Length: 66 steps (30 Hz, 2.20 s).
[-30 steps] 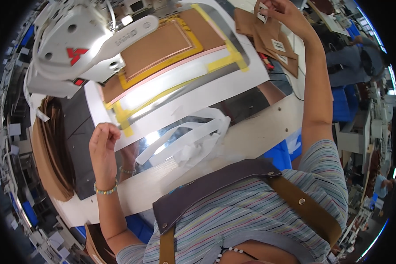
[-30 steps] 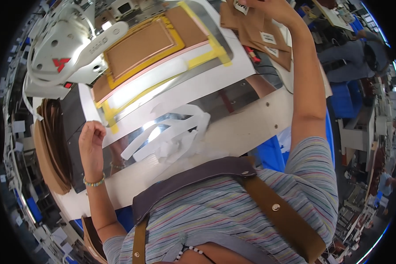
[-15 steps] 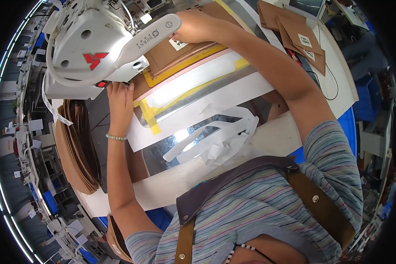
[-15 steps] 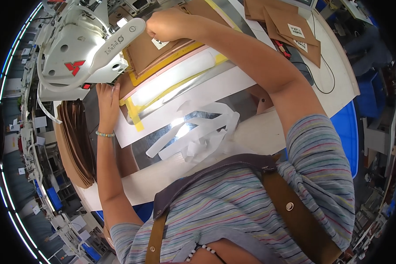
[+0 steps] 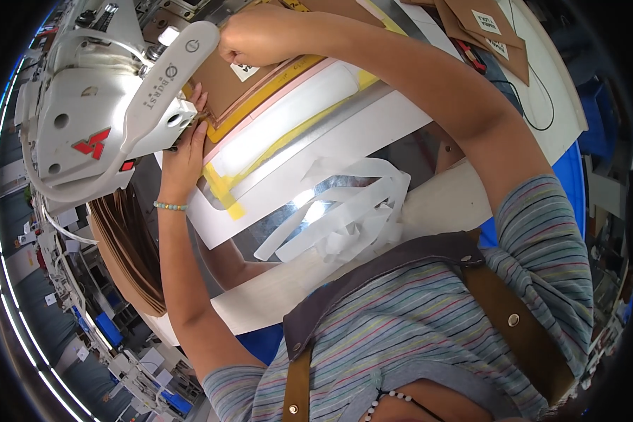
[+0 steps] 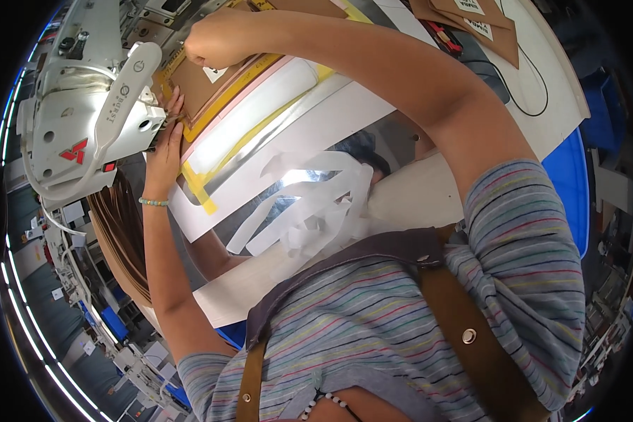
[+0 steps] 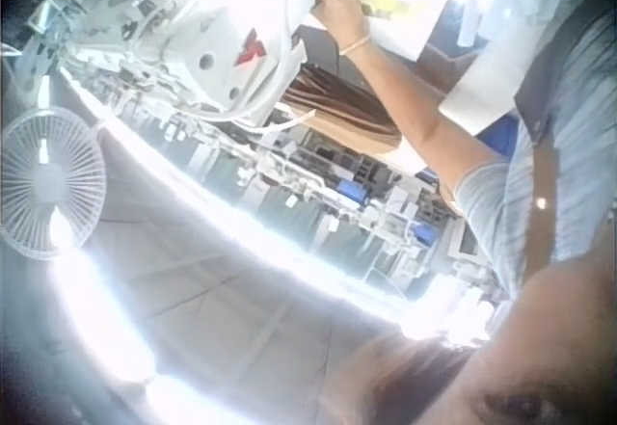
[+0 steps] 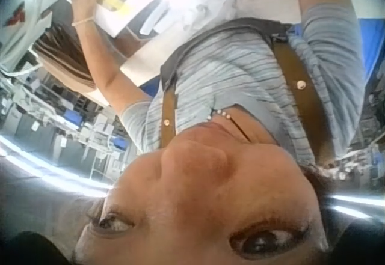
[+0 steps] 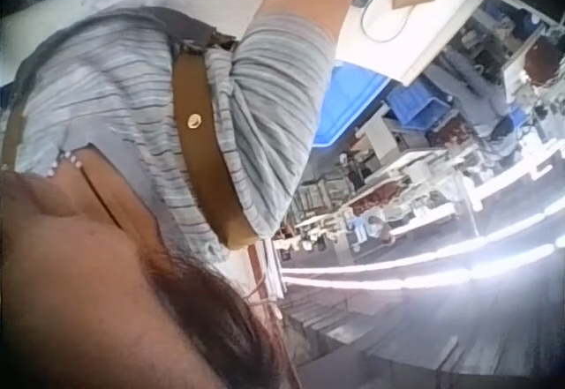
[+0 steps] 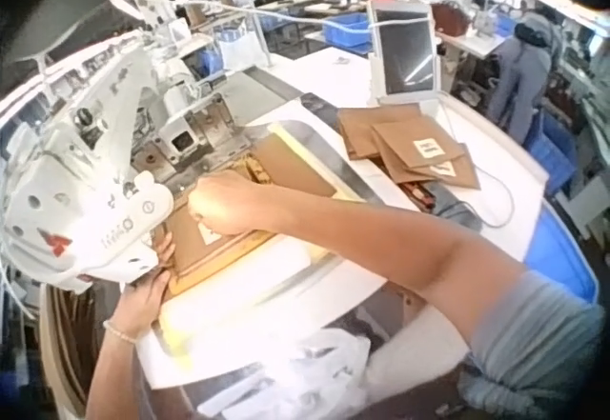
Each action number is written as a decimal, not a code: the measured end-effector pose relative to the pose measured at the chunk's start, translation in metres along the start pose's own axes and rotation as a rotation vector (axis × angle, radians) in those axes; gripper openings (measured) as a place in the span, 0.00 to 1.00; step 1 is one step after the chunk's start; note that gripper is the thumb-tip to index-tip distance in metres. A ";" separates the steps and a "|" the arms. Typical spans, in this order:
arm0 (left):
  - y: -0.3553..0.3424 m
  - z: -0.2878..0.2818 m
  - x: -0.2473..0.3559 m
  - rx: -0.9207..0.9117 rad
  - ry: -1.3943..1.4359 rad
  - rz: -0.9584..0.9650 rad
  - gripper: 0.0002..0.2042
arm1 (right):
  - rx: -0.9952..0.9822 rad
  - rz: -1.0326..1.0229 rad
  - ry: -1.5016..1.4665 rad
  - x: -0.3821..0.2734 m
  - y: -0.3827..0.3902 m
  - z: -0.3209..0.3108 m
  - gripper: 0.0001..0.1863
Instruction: Operating an industrial sewing machine to attach labels and reinforce panels for leather products.
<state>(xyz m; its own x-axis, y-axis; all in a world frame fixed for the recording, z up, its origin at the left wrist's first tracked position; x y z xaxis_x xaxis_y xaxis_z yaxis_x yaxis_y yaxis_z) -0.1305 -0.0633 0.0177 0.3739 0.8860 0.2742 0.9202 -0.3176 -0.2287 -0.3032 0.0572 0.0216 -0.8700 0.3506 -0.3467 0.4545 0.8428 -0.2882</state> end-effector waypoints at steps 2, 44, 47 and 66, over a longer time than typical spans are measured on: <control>-0.004 -0.005 0.003 0.033 -0.041 0.042 0.22 | -0.015 0.029 -0.016 0.003 -0.002 0.002 0.05; -0.013 0.002 -0.054 0.164 -0.109 0.088 0.21 | -0.127 -0.431 -0.194 -0.052 0.044 0.006 0.17; 0.005 0.012 -0.083 0.137 -0.018 -0.068 0.17 | -0.082 -0.422 -0.165 -0.053 0.045 0.006 0.19; -0.011 0.003 -0.057 0.095 -0.226 0.098 0.21 | -0.140 -0.319 -0.295 -0.052 0.042 0.006 0.23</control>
<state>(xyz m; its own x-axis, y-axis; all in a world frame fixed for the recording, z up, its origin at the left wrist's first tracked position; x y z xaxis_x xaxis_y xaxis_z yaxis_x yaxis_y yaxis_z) -0.1620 -0.1088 0.0015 0.4157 0.9089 0.0331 0.8618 -0.3819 -0.3339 -0.2374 0.0724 0.0226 -0.8616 -0.0498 -0.5051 0.1245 0.9440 -0.3056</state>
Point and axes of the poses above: each hand's wrist, its own y-axis away from the middle knuckle, its own z-axis out of the palm, x = y × z, the point moved 7 cm from there along -y, towards the middle knuckle, and after that the axes turned 15 degrees about z, right-handed, at the moved point
